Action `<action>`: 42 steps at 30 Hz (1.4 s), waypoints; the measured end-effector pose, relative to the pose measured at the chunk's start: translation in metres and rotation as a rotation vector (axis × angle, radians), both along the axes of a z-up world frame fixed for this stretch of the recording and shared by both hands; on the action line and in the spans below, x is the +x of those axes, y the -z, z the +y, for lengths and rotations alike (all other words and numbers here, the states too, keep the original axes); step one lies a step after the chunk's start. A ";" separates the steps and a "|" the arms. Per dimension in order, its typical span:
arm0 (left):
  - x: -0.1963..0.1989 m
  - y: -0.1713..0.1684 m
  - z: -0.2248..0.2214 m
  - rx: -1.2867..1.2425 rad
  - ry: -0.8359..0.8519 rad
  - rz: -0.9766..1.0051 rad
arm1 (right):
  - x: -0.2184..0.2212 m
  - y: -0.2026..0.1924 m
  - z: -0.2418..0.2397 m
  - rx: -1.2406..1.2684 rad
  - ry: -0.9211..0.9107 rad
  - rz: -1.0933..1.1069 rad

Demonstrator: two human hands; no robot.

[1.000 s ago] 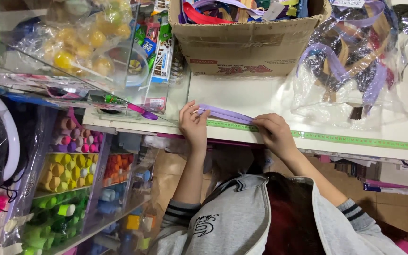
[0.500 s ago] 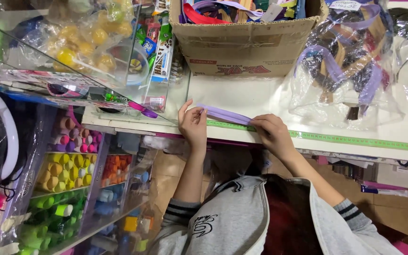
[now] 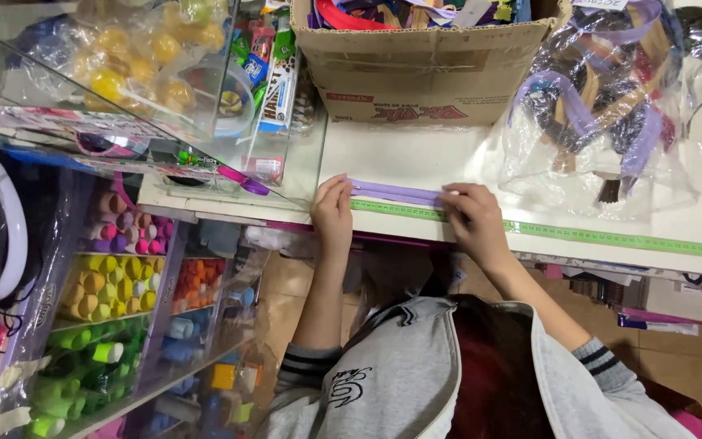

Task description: The person picks up various zippers from a cardboard box, one at a time, and measures their length against a ruler fixed to the counter. The person handles several different zippers, including black, purple, beige, and blue ones, laying each flat along the ruler and then returning it to the box or placing it aside.

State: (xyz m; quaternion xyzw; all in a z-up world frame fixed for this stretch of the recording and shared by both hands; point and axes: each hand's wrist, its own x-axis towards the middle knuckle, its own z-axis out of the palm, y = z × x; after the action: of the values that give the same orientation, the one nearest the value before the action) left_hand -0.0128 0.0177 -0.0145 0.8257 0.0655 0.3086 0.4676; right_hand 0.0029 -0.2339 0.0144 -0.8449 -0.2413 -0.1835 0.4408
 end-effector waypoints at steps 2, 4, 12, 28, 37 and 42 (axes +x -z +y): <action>-0.007 -0.012 0.000 0.063 0.021 0.064 | 0.001 0.001 -0.003 -0.019 0.001 -0.014; -0.014 -0.020 0.003 0.127 0.042 0.127 | 0.000 -0.002 -0.004 -0.036 0.003 -0.029; -0.026 -0.031 0.014 0.377 0.155 0.038 | -0.004 0.019 -0.026 -0.152 0.014 -0.029; -0.027 -0.018 0.015 0.440 0.170 0.066 | -0.008 0.006 -0.023 -0.094 -0.093 -0.003; -0.014 0.010 0.014 0.450 -0.039 -0.017 | -0.008 0.017 -0.027 -0.130 -0.042 0.020; -0.011 0.007 0.013 0.458 -0.106 -0.069 | -0.008 0.013 -0.024 -0.102 -0.054 0.019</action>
State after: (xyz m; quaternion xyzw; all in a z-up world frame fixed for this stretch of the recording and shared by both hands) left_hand -0.0242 0.0310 -0.0210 0.8947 0.0213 0.3676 0.2530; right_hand -0.0048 -0.2581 0.0011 -0.8611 -0.2686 -0.1512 0.4043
